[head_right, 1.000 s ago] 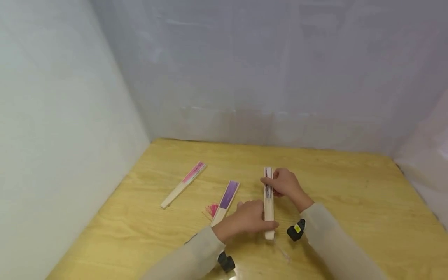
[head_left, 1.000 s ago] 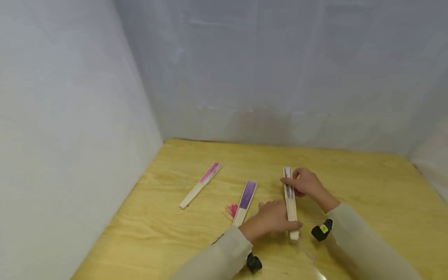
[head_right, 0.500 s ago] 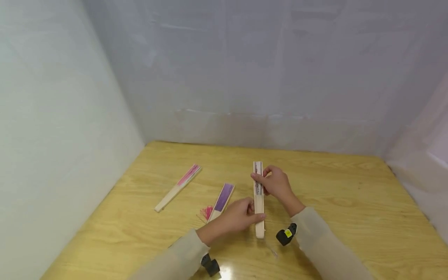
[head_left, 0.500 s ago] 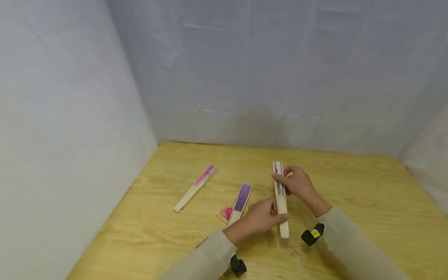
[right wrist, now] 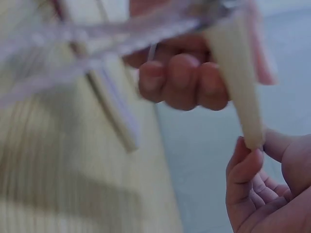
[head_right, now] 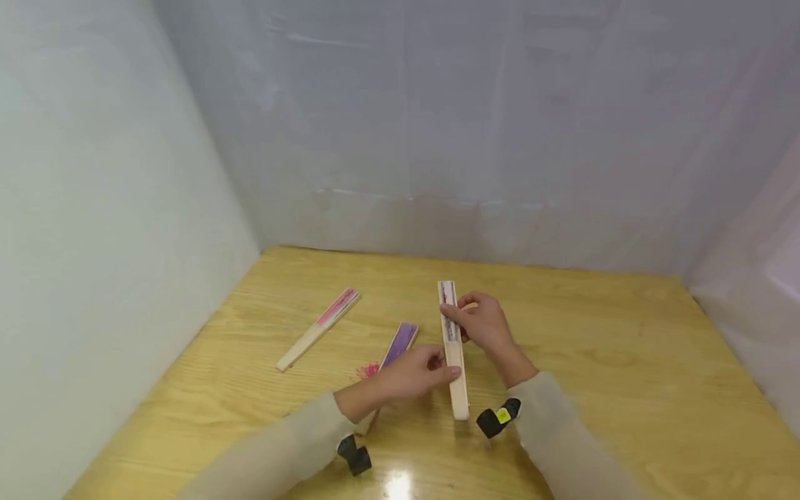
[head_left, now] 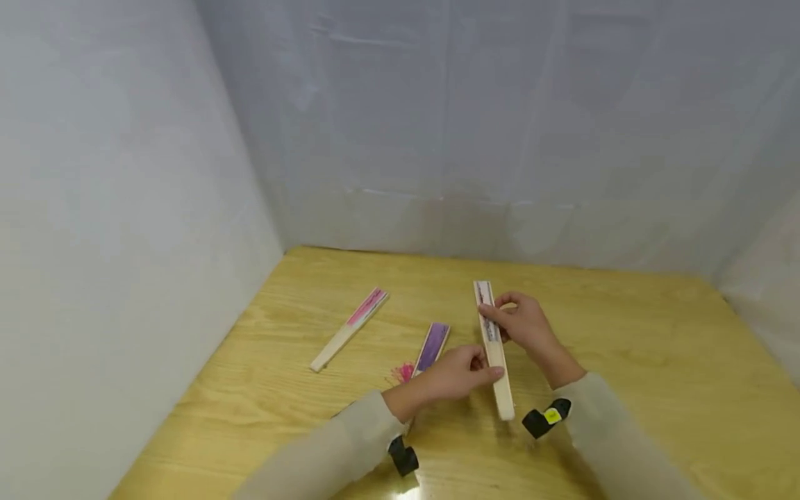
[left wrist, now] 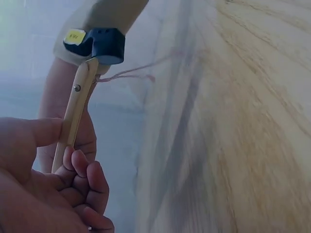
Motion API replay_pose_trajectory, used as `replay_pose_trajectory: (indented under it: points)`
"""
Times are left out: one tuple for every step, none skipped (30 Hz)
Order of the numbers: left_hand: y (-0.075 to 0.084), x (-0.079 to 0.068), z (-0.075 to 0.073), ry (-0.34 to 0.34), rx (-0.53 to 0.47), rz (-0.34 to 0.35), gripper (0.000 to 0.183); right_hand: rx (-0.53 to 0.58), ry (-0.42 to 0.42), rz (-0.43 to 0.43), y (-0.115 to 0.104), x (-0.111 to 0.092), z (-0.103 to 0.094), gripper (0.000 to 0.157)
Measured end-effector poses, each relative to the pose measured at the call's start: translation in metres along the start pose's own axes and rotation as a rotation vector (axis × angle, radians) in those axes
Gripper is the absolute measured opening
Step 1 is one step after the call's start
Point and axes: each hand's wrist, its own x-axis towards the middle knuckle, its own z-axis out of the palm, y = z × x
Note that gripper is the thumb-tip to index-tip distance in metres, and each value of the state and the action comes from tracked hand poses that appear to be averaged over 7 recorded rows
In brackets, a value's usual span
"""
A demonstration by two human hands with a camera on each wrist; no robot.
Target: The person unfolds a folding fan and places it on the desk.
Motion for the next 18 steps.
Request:
replay_pose_trajectory:
  points:
    - [-0.001, -0.002, -0.003, 0.000, -0.006, -0.005, 0.023, 0.027, -0.003, 0.008, -0.001, -0.001, 0.001, 0.039]
    - [-0.002, -0.004, -0.006, 0.002, -0.018, -0.007, 0.022, 0.051, -0.005, 0.013, -0.002, -0.001, 0.002, 0.039]
    - [-0.004, -0.005, -0.009, 0.005, -0.024, -0.005, 0.022, 0.068, -0.009, 0.013, -0.002, -0.002, 0.003, 0.037]
    - [-0.005, -0.007, -0.012, 0.009, -0.033, -0.003, 0.022, 0.078, -0.012, 0.014, -0.003, -0.002, 0.004, 0.036]
    - [-0.006, -0.009, -0.013, 0.015, -0.037, 0.001, 0.022, 0.085, -0.012, 0.015, -0.003, -0.003, 0.005, 0.035]
    - [-0.007, -0.010, -0.015, 0.018, -0.049, 0.001, 0.022, 0.091, -0.014, 0.013, -0.003, -0.004, 0.005, 0.034]
    - [-0.008, -0.011, -0.016, 0.024, -0.057, 0.000, 0.022, 0.102, -0.016, 0.012, -0.004, -0.004, 0.005, 0.033]
    - [-0.009, -0.012, -0.017, 0.027, -0.067, 0.002, 0.022, 0.113, -0.022, 0.011, -0.004, -0.005, 0.005, 0.032]
    - [-0.009, -0.012, -0.017, 0.030, -0.076, -0.001, 0.022, 0.120, -0.027, 0.009, -0.004, -0.005, 0.006, 0.031]
    - [-0.009, -0.013, -0.018, 0.033, -0.087, -0.004, 0.021, 0.128, -0.032, 0.007, -0.004, -0.006, 0.006, 0.031]
    - [-0.010, -0.013, -0.018, 0.035, -0.096, -0.008, 0.021, 0.131, -0.036, 0.006, -0.005, -0.007, 0.006, 0.032]
    - [-0.009, -0.014, -0.019, 0.038, -0.112, -0.018, 0.021, 0.135, -0.040, 0.004, -0.005, -0.007, 0.006, 0.032]
    - [-0.009, -0.014, -0.019, 0.042, -0.125, -0.025, 0.021, 0.139, -0.043, 0.005, -0.005, -0.008, 0.006, 0.033]
    - [-0.009, -0.015, -0.020, 0.045, -0.138, -0.034, 0.021, 0.137, -0.046, 0.001, -0.006, -0.009, 0.006, 0.033]
    - [-0.009, -0.015, -0.020, 0.049, -0.152, -0.041, 0.021, 0.135, -0.053, -0.008, -0.006, -0.010, 0.007, 0.034]
    - [-0.009, -0.016, -0.020, 0.053, -0.166, -0.048, 0.021, 0.130, -0.061, -0.016, -0.007, -0.010, 0.007, 0.035]
    - [-0.010, -0.017, -0.019, 0.057, -0.183, -0.061, 0.020, 0.124, -0.071, -0.023, -0.007, -0.012, 0.007, 0.035]
    - [-0.011, -0.017, -0.019, 0.062, -0.201, -0.070, 0.020, 0.123, -0.085, -0.030, -0.007, -0.013, 0.007, 0.036]
